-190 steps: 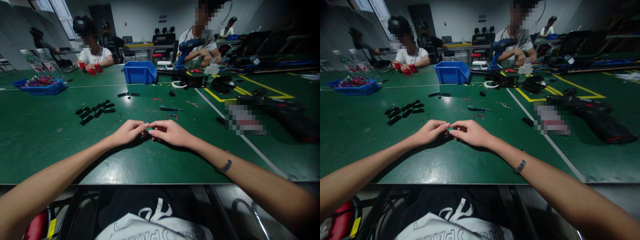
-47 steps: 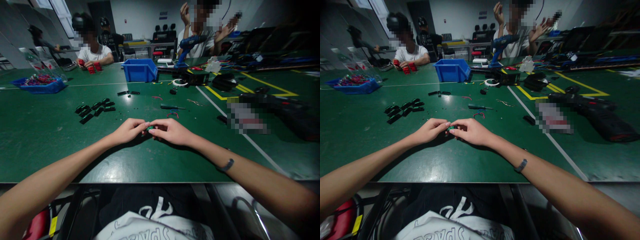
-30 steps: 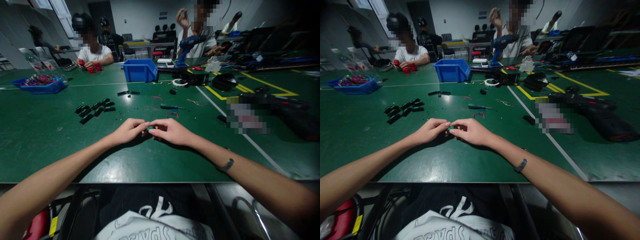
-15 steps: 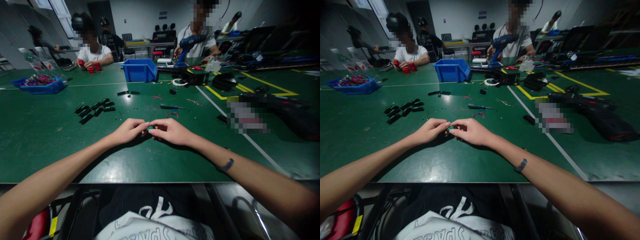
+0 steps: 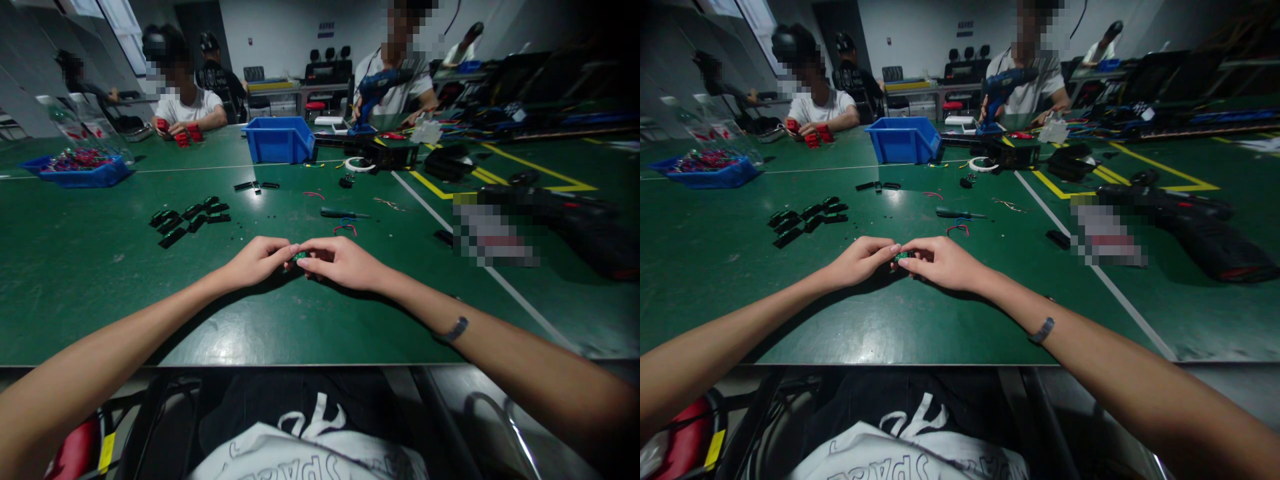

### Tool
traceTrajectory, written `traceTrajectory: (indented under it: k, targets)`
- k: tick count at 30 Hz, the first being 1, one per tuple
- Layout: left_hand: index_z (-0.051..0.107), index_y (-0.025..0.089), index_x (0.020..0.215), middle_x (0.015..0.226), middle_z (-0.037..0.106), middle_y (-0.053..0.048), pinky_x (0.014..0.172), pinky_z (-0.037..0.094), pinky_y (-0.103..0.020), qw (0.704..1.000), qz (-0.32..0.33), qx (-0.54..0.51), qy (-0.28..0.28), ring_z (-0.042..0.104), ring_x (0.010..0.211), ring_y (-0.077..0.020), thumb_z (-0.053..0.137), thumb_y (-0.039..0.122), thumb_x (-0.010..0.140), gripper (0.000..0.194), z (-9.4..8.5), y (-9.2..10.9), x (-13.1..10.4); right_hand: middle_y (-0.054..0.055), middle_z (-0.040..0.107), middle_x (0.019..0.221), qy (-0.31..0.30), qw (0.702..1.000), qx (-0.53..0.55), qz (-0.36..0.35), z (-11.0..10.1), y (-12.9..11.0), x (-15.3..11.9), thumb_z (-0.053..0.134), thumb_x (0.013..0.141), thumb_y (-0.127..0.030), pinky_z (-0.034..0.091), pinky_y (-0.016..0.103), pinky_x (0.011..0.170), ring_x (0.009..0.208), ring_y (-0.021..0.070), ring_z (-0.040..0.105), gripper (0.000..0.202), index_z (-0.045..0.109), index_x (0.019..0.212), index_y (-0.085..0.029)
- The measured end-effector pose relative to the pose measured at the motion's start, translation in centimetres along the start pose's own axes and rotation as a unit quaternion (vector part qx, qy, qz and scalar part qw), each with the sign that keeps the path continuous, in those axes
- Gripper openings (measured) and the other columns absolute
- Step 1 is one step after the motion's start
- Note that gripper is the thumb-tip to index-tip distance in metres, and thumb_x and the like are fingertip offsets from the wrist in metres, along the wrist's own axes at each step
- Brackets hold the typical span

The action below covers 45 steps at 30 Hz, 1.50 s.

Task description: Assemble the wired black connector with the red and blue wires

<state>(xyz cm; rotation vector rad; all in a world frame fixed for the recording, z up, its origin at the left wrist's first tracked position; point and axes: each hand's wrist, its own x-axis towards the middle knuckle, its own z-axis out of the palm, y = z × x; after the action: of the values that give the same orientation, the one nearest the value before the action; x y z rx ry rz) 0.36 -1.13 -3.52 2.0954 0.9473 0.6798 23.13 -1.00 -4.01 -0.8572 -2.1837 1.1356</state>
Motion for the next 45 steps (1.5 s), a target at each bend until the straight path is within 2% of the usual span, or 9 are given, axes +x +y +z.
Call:
traceTrajectory:
  k: [45]
  targets:
    - [0.062,0.012,0.074,0.065,0.055,0.002,0.062,0.036,-0.022,1.000,0.002,0.001,0.002,0.047,0.063,-0.0092,0.046,0.047,0.103,0.048,0.09,-0.16,0.04,0.003,0.070,0.075,0.000,1.000,-0.002,0.005,0.04,0.03,0.01,0.062,0.095,-0.041,0.042,0.025,0.060,0.067,0.0141,0.063,0.036,0.072,0.120,-0.016]
